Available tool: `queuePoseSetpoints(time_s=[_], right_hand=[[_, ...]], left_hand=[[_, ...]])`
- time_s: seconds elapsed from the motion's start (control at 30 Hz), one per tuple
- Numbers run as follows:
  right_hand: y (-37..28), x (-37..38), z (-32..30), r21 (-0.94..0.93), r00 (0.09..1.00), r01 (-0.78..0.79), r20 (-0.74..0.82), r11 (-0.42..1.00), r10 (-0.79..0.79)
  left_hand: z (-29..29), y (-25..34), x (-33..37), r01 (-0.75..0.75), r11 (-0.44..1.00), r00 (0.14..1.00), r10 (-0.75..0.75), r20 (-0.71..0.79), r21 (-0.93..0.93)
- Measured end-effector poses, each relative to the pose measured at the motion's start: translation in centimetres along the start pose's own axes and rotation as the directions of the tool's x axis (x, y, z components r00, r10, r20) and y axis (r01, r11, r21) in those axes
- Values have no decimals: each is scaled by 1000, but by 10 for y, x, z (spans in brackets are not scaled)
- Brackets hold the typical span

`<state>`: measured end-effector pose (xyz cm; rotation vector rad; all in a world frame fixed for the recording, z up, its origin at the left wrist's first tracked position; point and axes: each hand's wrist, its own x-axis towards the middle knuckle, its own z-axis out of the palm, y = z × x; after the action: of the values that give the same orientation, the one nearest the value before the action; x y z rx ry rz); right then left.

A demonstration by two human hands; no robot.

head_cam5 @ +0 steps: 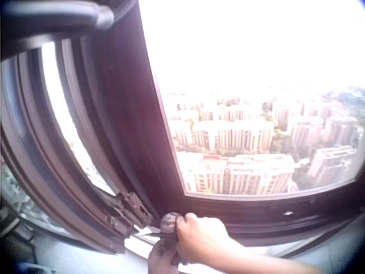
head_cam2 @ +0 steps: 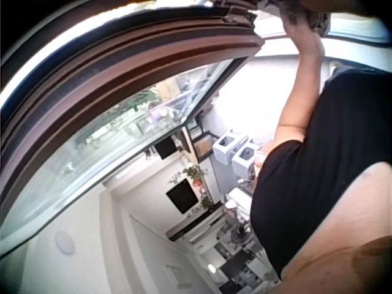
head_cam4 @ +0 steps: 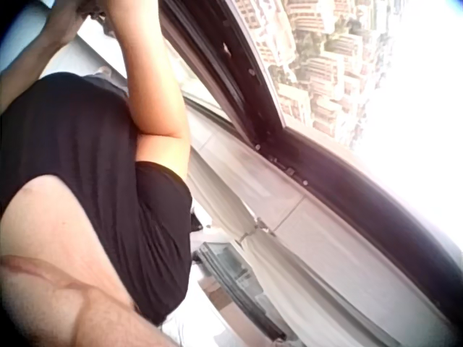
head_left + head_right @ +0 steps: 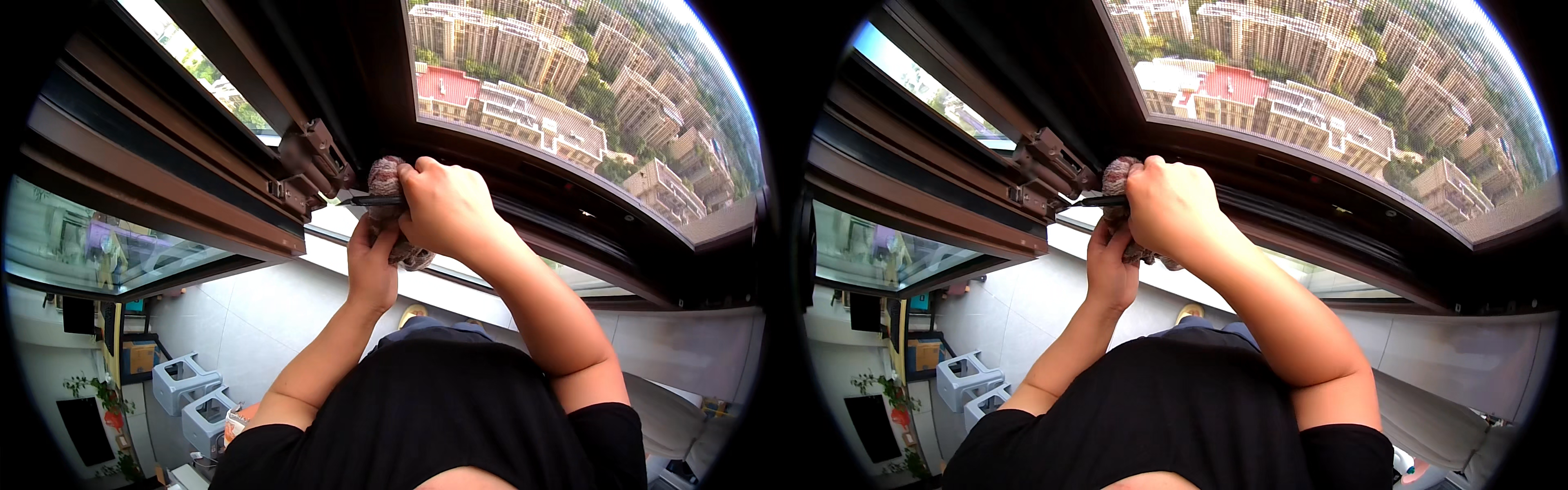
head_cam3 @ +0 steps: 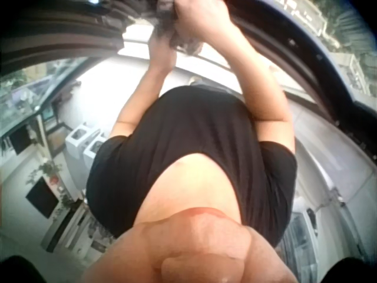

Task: The person cleans the interior tracks and frames of a large glass window using a cloth and a narrow tool to reach into crevices.

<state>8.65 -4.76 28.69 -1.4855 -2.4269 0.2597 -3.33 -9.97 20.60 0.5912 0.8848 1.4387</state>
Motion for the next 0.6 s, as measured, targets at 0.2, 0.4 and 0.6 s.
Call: queuePoseSetpoints(time_s=[0.2,0.4,0.6], right_hand=[[24,-44,-13,-41,995,-55,-87,998,52],[41,-77,-21,12,973,-150,-177,989,150],[38,-70,-10,560,794,181,-568,808,215]], left_hand=[[19,-19,-5,107,988,978,-124,166,108],[31,-25,-6,255,943,907,-310,286,215],[32,14,-15,60,992,897,-102,430,111]])
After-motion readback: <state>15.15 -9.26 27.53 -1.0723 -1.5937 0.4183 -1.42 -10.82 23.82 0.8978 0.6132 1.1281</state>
